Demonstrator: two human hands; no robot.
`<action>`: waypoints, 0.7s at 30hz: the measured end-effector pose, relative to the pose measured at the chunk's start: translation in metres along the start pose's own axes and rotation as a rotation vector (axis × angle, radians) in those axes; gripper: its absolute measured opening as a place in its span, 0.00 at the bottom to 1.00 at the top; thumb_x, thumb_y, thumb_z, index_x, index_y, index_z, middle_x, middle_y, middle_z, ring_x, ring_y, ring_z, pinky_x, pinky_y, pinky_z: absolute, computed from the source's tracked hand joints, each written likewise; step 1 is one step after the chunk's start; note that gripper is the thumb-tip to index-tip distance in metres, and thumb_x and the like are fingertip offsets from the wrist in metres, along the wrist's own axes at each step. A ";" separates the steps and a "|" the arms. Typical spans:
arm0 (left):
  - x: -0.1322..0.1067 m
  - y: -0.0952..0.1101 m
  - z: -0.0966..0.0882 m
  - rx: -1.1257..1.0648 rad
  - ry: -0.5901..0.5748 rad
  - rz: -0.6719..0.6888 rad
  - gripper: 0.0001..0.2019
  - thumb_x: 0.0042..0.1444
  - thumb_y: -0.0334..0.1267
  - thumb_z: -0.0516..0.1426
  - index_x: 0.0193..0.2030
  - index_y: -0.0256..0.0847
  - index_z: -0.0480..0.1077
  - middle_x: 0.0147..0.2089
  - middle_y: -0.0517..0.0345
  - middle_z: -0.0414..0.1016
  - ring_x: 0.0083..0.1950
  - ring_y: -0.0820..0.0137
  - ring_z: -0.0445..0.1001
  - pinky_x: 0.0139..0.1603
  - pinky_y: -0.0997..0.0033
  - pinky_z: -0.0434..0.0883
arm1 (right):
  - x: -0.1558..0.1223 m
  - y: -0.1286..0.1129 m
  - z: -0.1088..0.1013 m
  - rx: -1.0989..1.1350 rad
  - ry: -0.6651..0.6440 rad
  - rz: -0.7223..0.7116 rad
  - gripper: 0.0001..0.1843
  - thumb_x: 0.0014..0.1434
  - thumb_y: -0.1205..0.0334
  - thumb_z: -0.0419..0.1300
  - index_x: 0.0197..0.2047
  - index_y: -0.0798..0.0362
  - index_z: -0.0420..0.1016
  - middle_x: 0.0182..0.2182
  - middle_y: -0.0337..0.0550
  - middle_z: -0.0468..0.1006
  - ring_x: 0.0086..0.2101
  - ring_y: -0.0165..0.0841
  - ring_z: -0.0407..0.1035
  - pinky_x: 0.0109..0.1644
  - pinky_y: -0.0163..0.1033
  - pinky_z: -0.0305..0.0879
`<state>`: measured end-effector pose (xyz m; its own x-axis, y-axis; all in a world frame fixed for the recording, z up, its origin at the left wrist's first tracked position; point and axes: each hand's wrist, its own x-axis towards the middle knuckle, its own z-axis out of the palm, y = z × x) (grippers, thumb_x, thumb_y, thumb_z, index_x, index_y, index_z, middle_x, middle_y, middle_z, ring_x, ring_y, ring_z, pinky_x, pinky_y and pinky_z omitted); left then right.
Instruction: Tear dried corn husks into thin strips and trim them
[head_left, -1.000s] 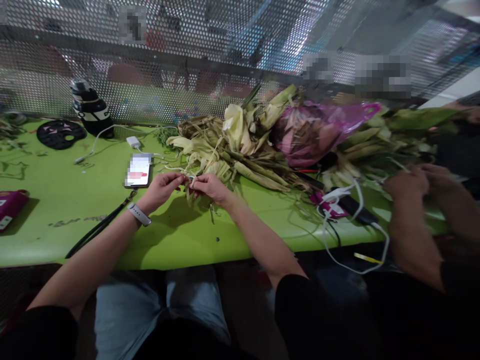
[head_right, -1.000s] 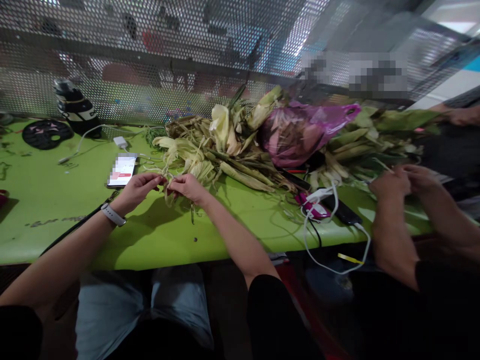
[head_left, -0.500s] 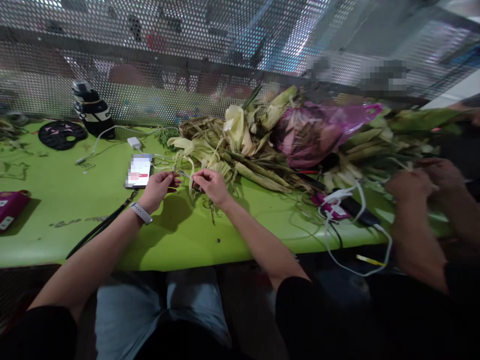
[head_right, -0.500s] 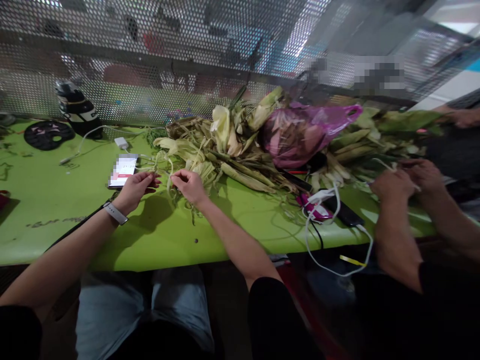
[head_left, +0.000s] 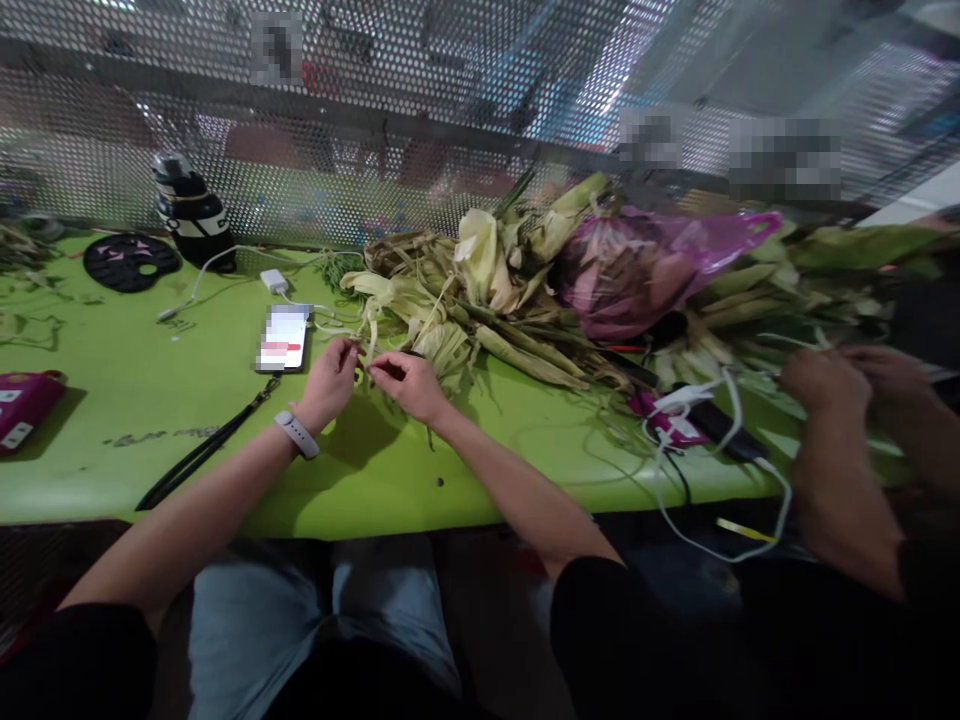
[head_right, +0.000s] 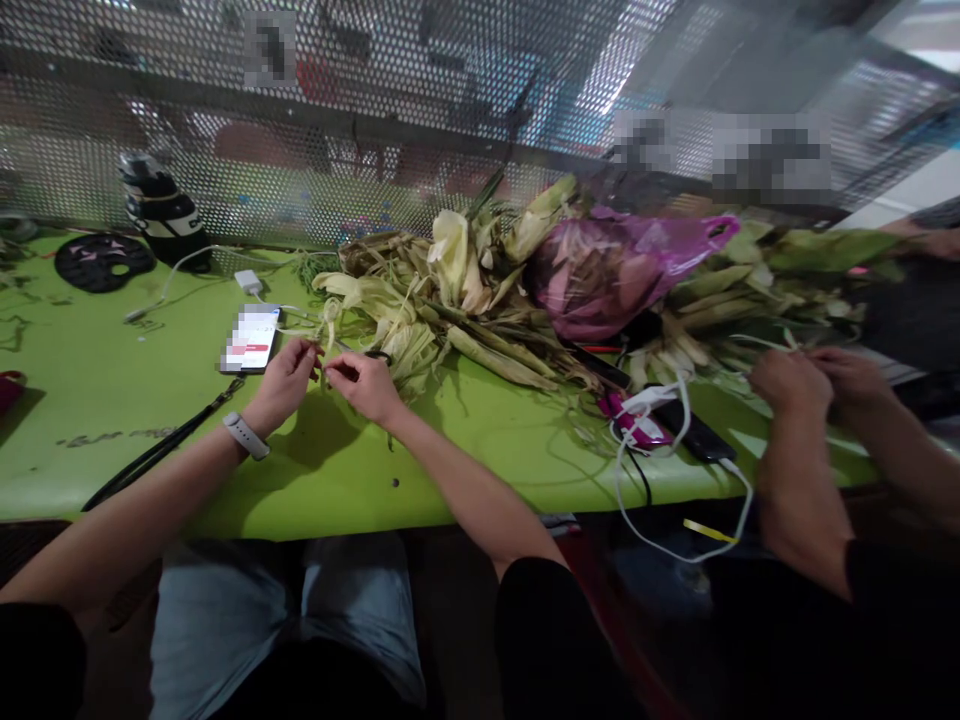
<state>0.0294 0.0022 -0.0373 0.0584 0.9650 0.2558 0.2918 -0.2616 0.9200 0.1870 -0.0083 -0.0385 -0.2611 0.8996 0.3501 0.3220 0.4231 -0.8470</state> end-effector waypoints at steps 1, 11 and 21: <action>0.000 -0.002 0.000 0.027 0.023 0.023 0.04 0.62 0.33 0.51 0.35 0.41 0.64 0.29 0.60 0.67 0.29 0.72 0.65 0.32 0.71 0.63 | 0.000 0.001 0.002 0.004 -0.016 0.010 0.12 0.56 0.56 0.59 0.37 0.56 0.77 0.30 0.42 0.78 0.30 0.30 0.69 0.38 0.35 0.65; -0.001 -0.004 0.003 0.034 0.081 0.034 0.05 0.63 0.35 0.49 0.36 0.41 0.63 0.27 0.61 0.63 0.29 0.71 0.63 0.32 0.70 0.61 | -0.004 0.000 0.010 -0.021 -0.091 0.033 0.12 0.55 0.57 0.58 0.35 0.57 0.76 0.27 0.40 0.76 0.28 0.29 0.66 0.34 0.34 0.61; 0.000 -0.001 0.001 0.120 0.064 -0.022 0.06 0.63 0.36 0.50 0.36 0.41 0.65 0.27 0.60 0.65 0.28 0.70 0.63 0.31 0.69 0.60 | -0.010 -0.013 0.012 -0.024 -0.184 0.021 0.11 0.54 0.57 0.58 0.31 0.56 0.75 0.24 0.38 0.72 0.25 0.27 0.61 0.31 0.33 0.57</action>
<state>0.0297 0.0021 -0.0383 -0.0088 0.9661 0.2582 0.4044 -0.2327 0.8845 0.1746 -0.0240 -0.0360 -0.4151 0.8742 0.2518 0.3505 0.4091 -0.8425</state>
